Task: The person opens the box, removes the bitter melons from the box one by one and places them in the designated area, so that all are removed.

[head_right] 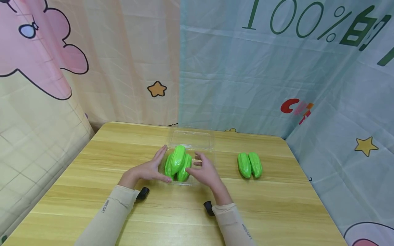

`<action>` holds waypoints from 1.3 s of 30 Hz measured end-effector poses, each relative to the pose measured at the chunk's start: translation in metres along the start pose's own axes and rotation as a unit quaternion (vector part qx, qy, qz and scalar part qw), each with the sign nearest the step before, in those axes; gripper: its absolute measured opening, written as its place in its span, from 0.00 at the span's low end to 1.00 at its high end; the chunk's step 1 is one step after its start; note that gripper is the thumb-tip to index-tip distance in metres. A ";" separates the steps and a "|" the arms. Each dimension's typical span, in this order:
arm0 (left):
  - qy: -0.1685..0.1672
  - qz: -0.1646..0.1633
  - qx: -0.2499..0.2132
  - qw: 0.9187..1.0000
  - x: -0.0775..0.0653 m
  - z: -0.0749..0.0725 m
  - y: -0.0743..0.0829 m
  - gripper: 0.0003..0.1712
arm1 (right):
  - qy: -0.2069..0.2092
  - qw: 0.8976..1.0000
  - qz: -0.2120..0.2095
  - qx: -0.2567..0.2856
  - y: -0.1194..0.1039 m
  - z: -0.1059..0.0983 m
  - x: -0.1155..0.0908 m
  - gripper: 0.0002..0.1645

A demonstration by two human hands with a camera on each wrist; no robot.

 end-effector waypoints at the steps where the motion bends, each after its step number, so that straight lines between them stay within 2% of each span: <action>1: 0.000 -0.001 0.000 1.000 0.000 0.000 0.000 0.84 | -0.005 1.000 -0.003 -0.002 0.000 0.002 0.000 0.48; 10: -0.002 0.002 0.001 1.000 0.001 0.000 0.000 0.84 | -0.035 0.999 -0.014 0.003 0.001 0.018 0.002 0.51; 21: -0.003 -0.002 -0.002 1.000 0.000 0.000 0.000 0.84 | -0.050 0.999 -0.017 0.000 0.001 0.024 0.002 0.52; 33: -0.002 0.003 0.003 1.000 0.000 0.001 0.001 0.84 | -0.041 0.999 -0.001 -0.028 0.001 0.024 0.001 0.48; 39: 0.001 0.009 0.005 1.000 0.001 0.002 0.001 0.84 | -0.048 0.997 0.020 -0.065 0.004 0.025 -0.001 0.46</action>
Point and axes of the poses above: each hand's wrist, its own x-axis towards the middle knuckle, its own z-axis out of the palm, y = z × x, the point moved 7 cm from there along x, towards the middle knuckle, and after that the axes turned 15 degrees about -z, right-handed, at the moved point
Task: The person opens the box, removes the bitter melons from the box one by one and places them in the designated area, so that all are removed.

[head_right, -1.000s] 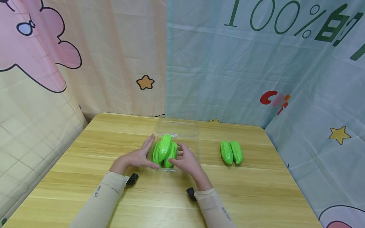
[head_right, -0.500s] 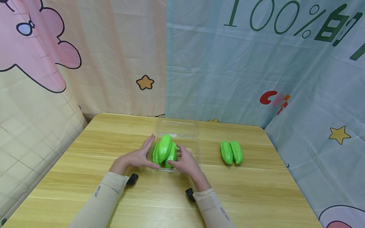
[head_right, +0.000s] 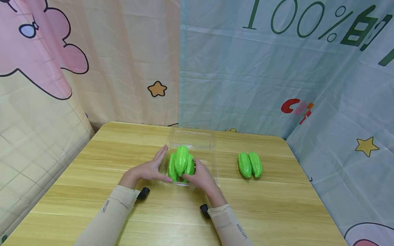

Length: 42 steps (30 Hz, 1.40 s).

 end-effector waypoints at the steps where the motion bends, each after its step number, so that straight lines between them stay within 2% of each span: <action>1: 0.001 0.001 0.001 1.000 0.000 0.000 0.000 0.84 | -0.001 1.000 0.003 -0.006 0.001 0.000 0.000 0.46; 21: -0.001 -0.001 0.001 1.000 0.000 0.001 0.000 0.84 | 0.012 0.999 0.007 -0.036 0.003 -0.003 -0.001 0.45; 30: -0.006 0.003 -0.002 1.000 -0.001 0.002 0.001 0.83 | 0.015 0.996 0.020 -0.084 -0.003 -0.015 -0.004 0.46; 35: -0.006 0.002 -0.001 1.000 -0.001 0.002 0.001 0.83 | 0.010 0.995 0.037 -0.092 -0.006 -0.023 -0.006 0.47; 42: -0.005 0.001 0.000 1.000 -0.002 0.001 0.001 0.83 | 0.013 0.995 0.035 -0.098 -0.007 -0.036 -0.007 0.47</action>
Point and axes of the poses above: each hand's wrist, its own x-axis towards the middle knuckle, its own z-axis out of the palm, y = z × x, the point moved 7 cm from there along x, towards the middle knuckle, and after that the axes turned 15 degrees about -z, right-handed, at the moved point
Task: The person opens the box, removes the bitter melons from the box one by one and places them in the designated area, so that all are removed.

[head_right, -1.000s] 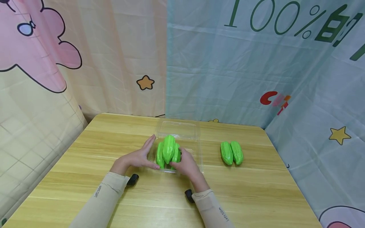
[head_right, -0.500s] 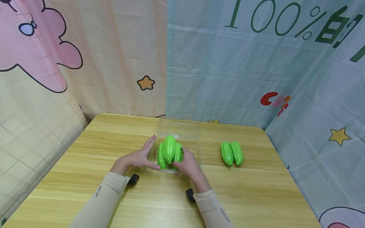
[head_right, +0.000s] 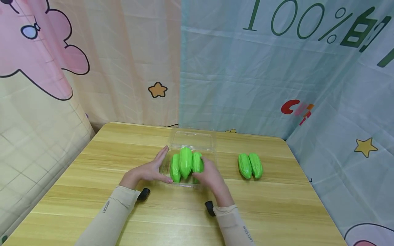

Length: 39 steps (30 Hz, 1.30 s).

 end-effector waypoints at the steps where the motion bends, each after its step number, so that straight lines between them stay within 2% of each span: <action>1: 0.000 0.000 0.001 1.000 0.000 0.000 0.000 0.83 | 0.001 1.000 0.001 0.001 0.001 -0.002 0.000 0.47; 15: -0.001 0.002 0.001 1.000 -0.001 0.000 0.001 0.83 | 0.017 0.999 -0.010 0.032 0.000 -0.019 -0.003 0.46; 28: -0.001 -0.001 0.005 1.000 -0.001 0.001 0.001 0.83 | 0.067 0.992 -0.008 0.105 0.010 -0.030 -0.001 0.47; 39: -0.003 -0.006 0.008 1.000 0.001 0.001 0.000 0.84 | 0.099 0.986 -0.016 0.132 0.014 -0.046 -0.003 0.45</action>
Point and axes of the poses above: each hand's wrist, its own x-axis towards the middle knuckle, its own z-axis out of the palm, y = z × x, the point moved 7 cm from there along x, towards the middle knuckle, and after that the axes turned 15 degrees about -z, right-handed, at the moved point
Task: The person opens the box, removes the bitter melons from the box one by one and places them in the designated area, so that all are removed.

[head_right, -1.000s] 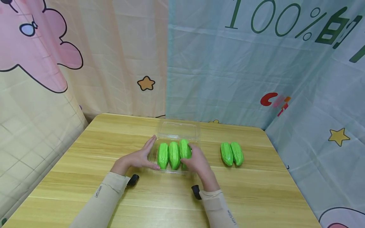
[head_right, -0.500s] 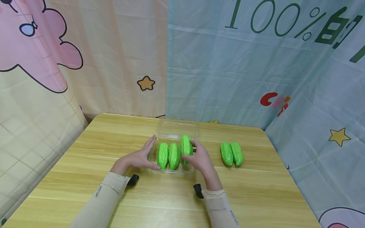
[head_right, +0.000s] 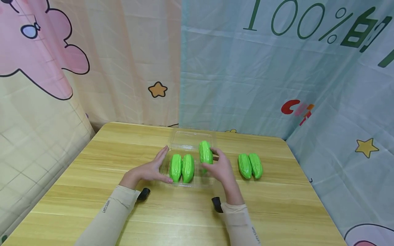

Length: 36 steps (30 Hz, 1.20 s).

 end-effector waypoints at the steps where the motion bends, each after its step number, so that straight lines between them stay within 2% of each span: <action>1: 0.000 0.000 0.001 1.000 0.000 0.000 0.000 0.84 | 0.001 1.000 0.001 0.000 0.000 -0.001 0.000 0.45; 14: 0.002 0.003 0.001 1.000 0.001 0.000 0.000 0.82 | 0.017 1.000 0.015 0.005 0.004 -0.017 -0.003 0.45; 36: -0.002 0.005 -0.004 1.000 0.001 0.001 0.000 0.83 | 0.029 0.997 0.065 -0.006 0.021 -0.051 -0.009 0.46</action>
Point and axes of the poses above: each hand's wrist, its own x-axis towards the middle knuckle, its own z-axis out of the palm, y = z × x, the point moved 7 cm from there along x, towards the middle knuckle, and after that the axes turned 15 degrees about -z, right-handed, at the moved point
